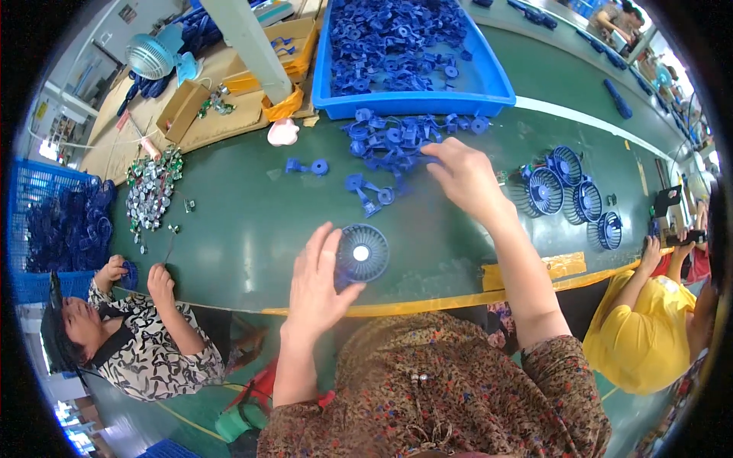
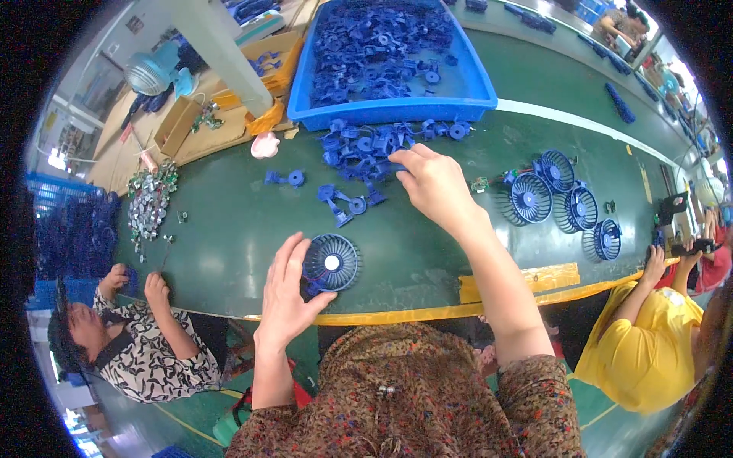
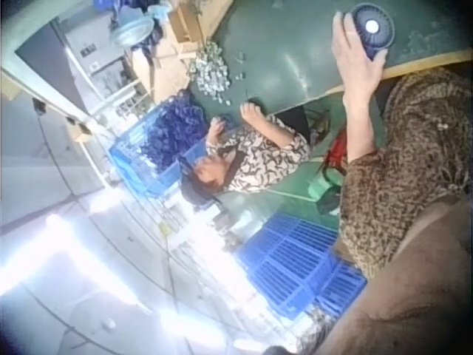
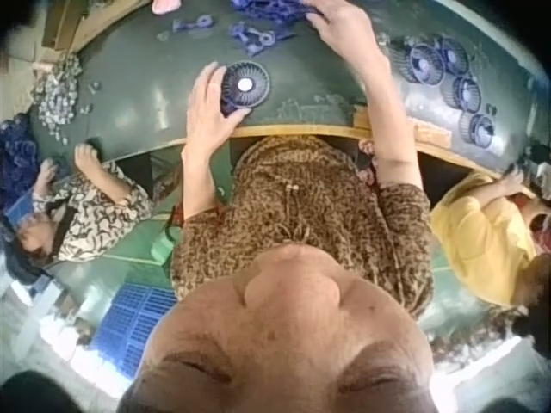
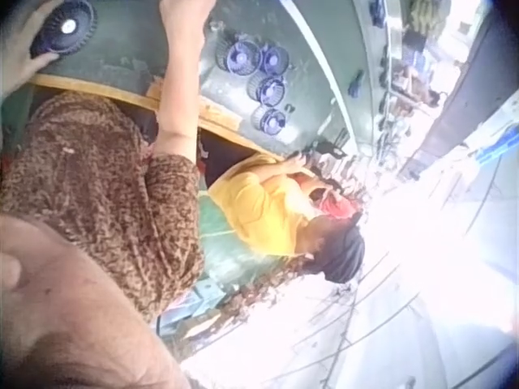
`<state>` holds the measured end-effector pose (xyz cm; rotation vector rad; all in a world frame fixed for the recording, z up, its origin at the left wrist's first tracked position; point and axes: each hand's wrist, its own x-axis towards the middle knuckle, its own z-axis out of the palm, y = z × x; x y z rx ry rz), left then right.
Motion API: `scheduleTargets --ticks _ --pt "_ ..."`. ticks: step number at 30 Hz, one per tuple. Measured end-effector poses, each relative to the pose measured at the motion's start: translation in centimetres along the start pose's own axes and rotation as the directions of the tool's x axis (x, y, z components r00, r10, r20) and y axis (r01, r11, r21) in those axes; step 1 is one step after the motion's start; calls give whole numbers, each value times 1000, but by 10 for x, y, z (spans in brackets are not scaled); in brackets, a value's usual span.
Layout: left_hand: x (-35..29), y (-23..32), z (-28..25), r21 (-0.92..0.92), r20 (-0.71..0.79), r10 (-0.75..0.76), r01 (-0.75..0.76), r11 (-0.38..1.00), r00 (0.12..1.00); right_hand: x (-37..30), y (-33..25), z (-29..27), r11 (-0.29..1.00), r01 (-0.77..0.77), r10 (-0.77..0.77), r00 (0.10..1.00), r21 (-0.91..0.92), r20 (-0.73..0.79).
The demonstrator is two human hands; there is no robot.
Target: The person assembles portable fans along an assembly line by fitting plastic stand components onto the fan covers by hand and placing the assembled pieces on the table.
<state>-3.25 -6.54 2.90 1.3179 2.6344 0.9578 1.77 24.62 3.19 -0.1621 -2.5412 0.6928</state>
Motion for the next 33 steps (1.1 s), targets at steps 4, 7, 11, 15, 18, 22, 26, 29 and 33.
scheduleTargets --ticks 4,7,11,15,18,22,26,29,33 --pt "-1 -2 -9 220 51 -62 49 974 997 5 1 -10 987 125 -134 987 -98 -92" --pt "2 -5 -15 297 70 -96 71 952 993 12 17 -4 920 285 -297 955 -269 -6" --pt "-1 -6 -9 266 -18 -197 194 944 980 8 16 -9 916 283 -314 947 -285 -68" --pt "-4 -13 -4 316 -93 -199 218 923 976 14 16 -19 871 323 -365 930 -370 -47" --pt "-3 -11 -5 287 -106 -209 232 930 972 6 14 -25 897 279 -325 942 -343 -84" --pt "-3 -17 -6 212 -77 -292 302 929 953 -17 15 -25 994 103 -89 951 31 -297" --pt "-4 -19 -8 19 -29 -344 344 939 939 -66 6 -29 715 -395 527 847 577 -73" --pt "-6 -15 -5 -137 27 -397 397 908 917 -103 14 -25 618 -501 620 785 606 16" --pt "-12 -9 3 -308 85 -482 483 819 872 -122 8 -31 868 -489 495 867 89 -64"
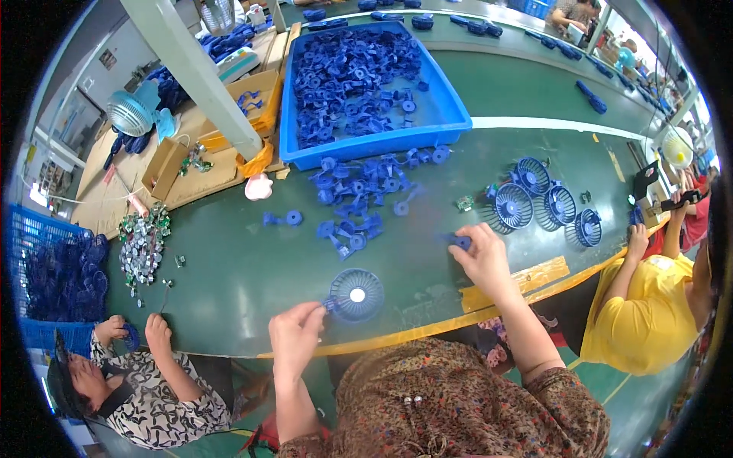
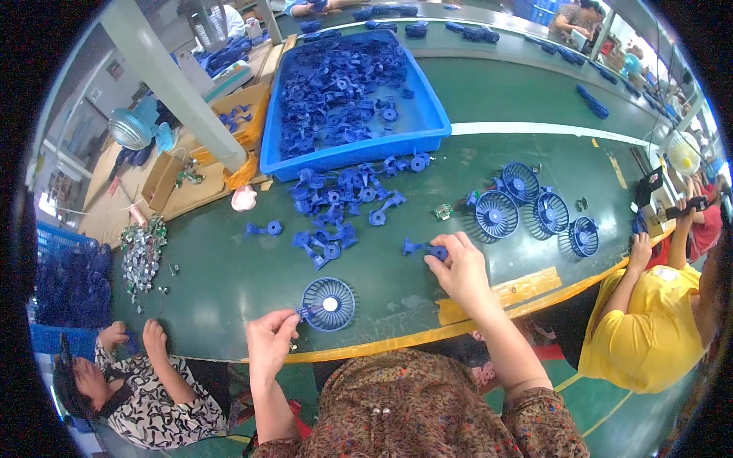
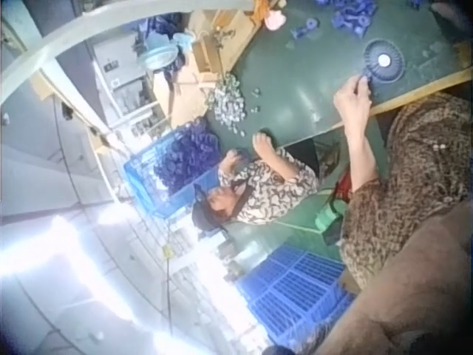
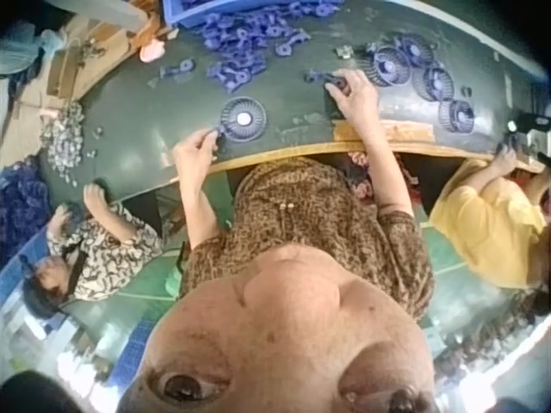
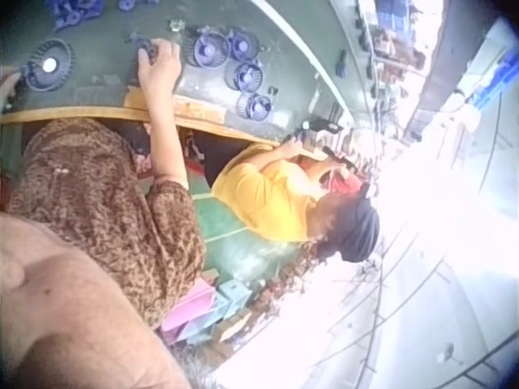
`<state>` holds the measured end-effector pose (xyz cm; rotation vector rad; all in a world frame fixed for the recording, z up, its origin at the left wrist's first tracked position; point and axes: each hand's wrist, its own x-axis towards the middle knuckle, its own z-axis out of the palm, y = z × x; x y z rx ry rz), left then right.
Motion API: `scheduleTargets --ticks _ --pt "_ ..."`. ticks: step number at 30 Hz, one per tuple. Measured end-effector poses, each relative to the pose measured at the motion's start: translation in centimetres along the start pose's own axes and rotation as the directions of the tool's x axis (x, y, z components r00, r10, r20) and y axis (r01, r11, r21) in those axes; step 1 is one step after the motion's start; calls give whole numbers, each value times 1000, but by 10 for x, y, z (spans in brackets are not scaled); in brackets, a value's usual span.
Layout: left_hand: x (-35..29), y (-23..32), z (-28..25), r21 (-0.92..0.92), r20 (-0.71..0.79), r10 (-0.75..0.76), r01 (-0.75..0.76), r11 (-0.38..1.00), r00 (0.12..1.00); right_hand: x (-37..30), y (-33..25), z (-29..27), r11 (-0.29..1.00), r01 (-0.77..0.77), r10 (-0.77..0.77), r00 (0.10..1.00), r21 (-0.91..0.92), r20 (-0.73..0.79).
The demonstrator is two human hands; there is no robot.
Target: The person assembles portable fans along an assembly line by fitting plastic stand components onto the fan covers by hand and placing the assembled pieces on the table.
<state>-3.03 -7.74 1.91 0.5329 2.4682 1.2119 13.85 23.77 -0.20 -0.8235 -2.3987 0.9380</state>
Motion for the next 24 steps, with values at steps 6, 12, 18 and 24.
scheduleTargets --ticks 6,12,18,24 --pt "3 -4 8 49 54 41 -44 998 998 7 16 2 963 172 -167 985 -207 42" --pt "5 6 15 -25 18 64 -63 998 998 13 -30 -1 959 145 -126 987 -242 95" --pt "4 -3 16 -39 1 99 -99 994 995 -7 -86 53 881 458 -472 872 121 133" --pt "6 -13 23 103 -27 323 -318 942 946 -24 -95 74 846 534 -503 804 -10 318"
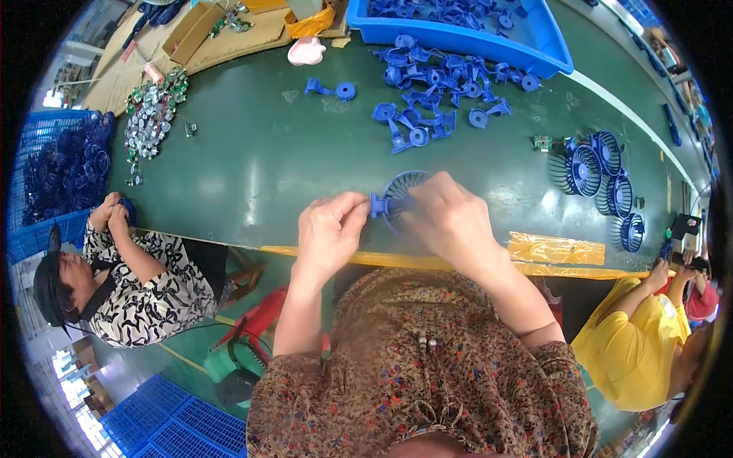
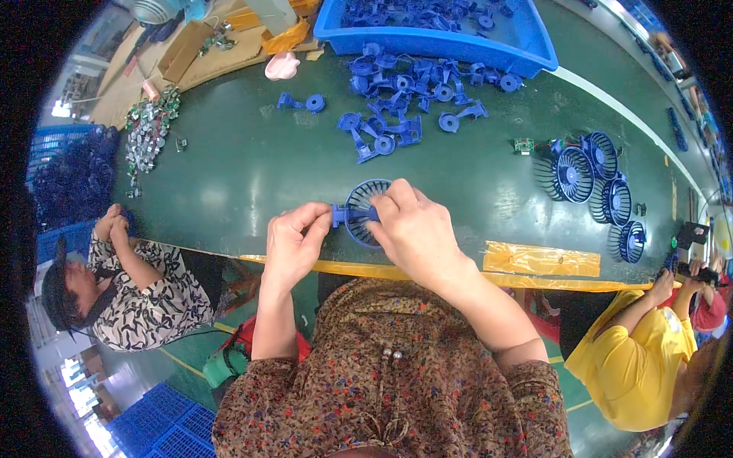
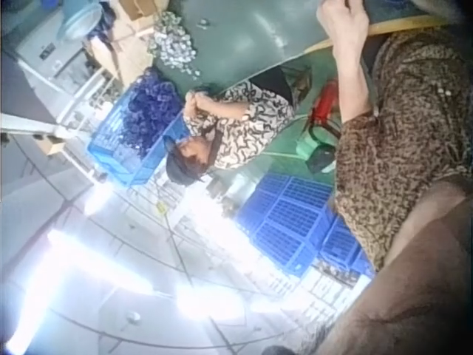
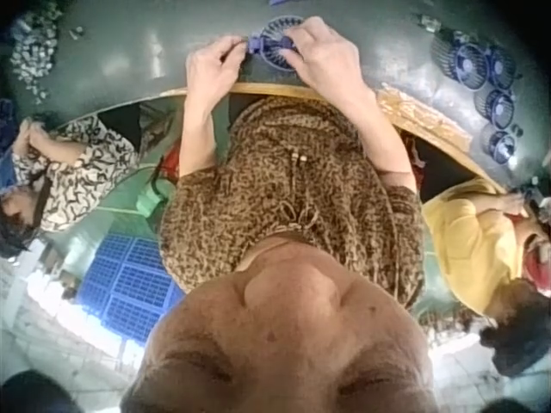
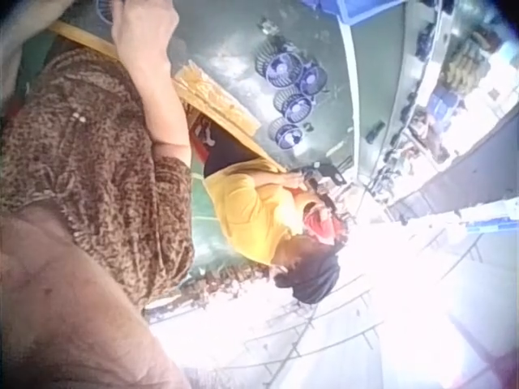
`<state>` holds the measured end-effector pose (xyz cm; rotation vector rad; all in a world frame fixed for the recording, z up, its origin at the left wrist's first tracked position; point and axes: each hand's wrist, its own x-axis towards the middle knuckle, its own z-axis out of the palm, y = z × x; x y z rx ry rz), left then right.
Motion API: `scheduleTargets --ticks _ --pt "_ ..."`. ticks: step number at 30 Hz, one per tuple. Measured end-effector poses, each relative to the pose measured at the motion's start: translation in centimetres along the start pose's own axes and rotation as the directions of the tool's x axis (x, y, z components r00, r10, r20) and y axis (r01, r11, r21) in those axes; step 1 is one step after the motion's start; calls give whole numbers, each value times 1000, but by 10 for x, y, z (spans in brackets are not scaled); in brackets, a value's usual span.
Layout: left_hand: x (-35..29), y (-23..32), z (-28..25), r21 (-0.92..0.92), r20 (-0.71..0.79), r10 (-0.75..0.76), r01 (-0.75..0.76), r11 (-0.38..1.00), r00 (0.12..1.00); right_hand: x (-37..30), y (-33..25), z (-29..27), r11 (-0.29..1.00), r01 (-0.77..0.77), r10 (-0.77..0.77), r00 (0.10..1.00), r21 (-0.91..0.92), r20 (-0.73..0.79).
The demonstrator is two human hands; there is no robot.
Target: The person assembles portable fans along an assembly line by fitting plastic stand components onto the fan covers by hand and placing the assembled pieces on the table.
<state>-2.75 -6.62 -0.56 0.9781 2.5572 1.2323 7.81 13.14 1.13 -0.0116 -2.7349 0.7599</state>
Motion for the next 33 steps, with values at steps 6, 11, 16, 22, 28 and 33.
scheduleTargets --ticks 6,11,16,22,28,33 --pt "11 3 -8 10 71 2 -2 1000 998 8 -2 6 988 28 -21 999 -152 43" --pt "18 8 -5 70 84 -54 48 996 995 22 -3 9 959 26 25 983 -281 179" --pt "16 27 10 161 -20 -128 130 978 992 11 0 10 959 88 -48 987 -268 154" --pt "11 26 18 77 7 -139 138 987 990 1 -1 14 983 38 -17 993 -177 118" --pt "16 26 17 87 -1 -108 108 990 994 -8 -1 2 997 57 -57 998 46 2" --pt "25 16 20 106 -7 43 -42 994 999 -26 14 -23 996 68 -69 997 58 15"
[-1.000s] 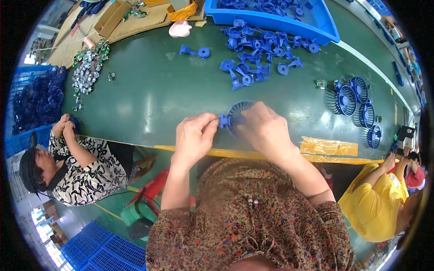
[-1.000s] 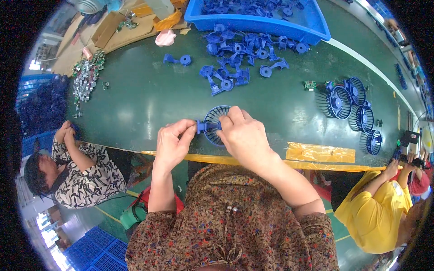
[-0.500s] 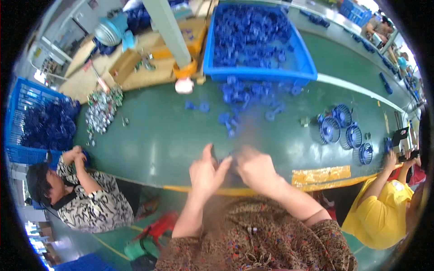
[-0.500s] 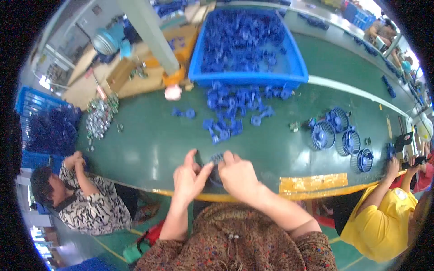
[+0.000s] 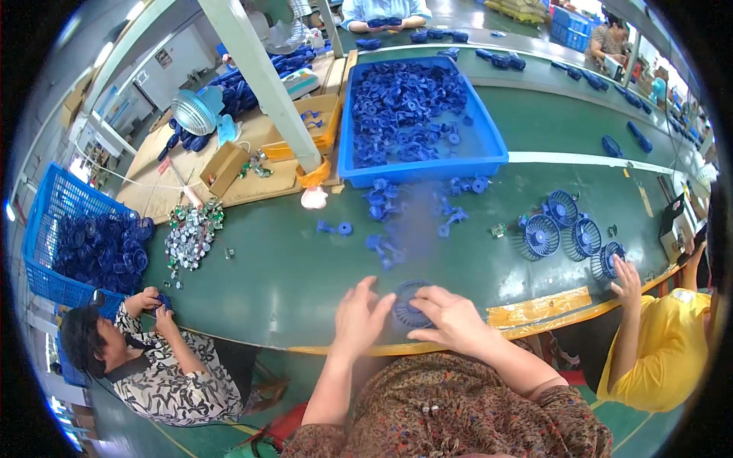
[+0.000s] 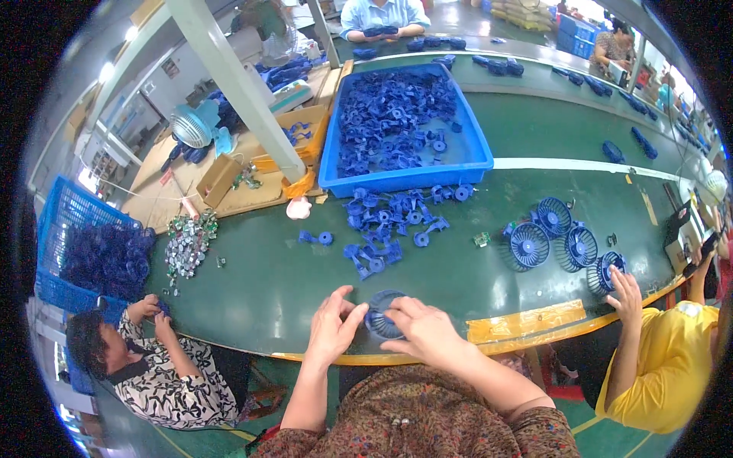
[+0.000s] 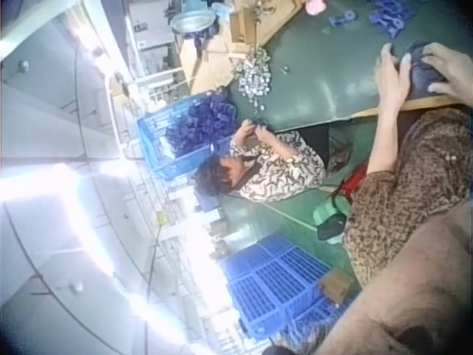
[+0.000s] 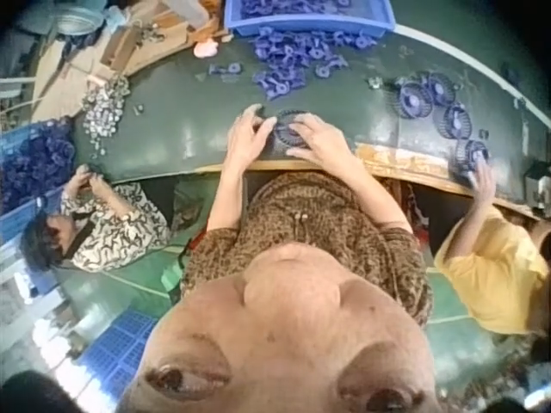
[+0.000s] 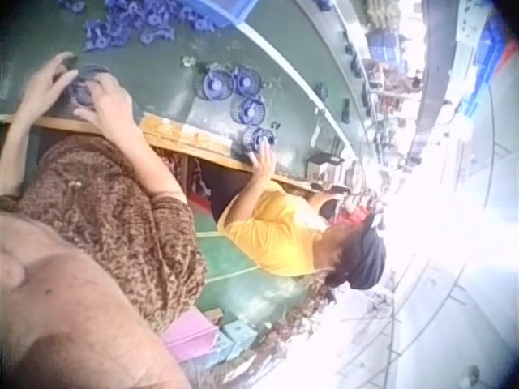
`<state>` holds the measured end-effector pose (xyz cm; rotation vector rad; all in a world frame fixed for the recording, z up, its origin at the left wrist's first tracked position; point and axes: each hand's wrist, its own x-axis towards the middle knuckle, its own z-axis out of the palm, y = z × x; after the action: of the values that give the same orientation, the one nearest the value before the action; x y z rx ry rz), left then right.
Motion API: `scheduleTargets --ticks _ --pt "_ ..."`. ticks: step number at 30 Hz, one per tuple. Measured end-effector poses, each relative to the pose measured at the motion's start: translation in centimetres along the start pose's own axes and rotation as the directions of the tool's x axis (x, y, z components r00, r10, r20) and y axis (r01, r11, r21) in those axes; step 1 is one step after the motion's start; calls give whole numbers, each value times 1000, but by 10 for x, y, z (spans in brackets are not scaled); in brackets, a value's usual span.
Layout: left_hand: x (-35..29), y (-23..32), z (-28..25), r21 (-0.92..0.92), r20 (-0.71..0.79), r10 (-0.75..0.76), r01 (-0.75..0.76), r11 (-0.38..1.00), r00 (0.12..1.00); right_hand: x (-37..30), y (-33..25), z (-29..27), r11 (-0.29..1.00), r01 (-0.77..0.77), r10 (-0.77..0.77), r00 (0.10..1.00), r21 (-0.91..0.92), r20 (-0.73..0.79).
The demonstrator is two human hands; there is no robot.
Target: The person assembles portable fans along an assembly line by fitting plastic stand components onto the fan covers by hand and placing the assembled pieces on the table.
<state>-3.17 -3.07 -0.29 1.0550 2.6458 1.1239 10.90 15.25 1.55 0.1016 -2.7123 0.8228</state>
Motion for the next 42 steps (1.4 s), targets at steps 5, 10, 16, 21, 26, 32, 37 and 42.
scheduleTargets --ticks 5,10,16,21,26,32,37,42 --pt "0 3 -11 -202 -12 -125 120 972 992 -34 33 -40 952 -260 236 960 -165 -148" --pt "-8 -10 0 -144 -102 -77 62 988 992 -68 86 -85 725 -654 565 743 -216 -358" --pt "-7 -10 13 -57 -191 28 -40 998 981 -65 115 -114 558 -752 369 604 -351 -706" --pt "-5 -17 7 -83 -197 41 -59 995 980 -3 98 -88 815 -561 460 779 -146 -426" --pt "-12 -32 -19 -254 -213 -127 71 965 969 45 87 -54 912 -388 350 904 -130 -244" --pt "-33 -106 -73 -233 -519 -231 124 964 823 58 97 -22 875 -351 292 932 -335 -213" --pt "-37 -140 -136 207 -716 -116 369 906 688 42 103 -26 840 -327 303 945 -434 -125" --pt "-37 -201 -161 326 -758 -156 574 751 634 26 86 -39 879 -346 337 938 -329 -87"
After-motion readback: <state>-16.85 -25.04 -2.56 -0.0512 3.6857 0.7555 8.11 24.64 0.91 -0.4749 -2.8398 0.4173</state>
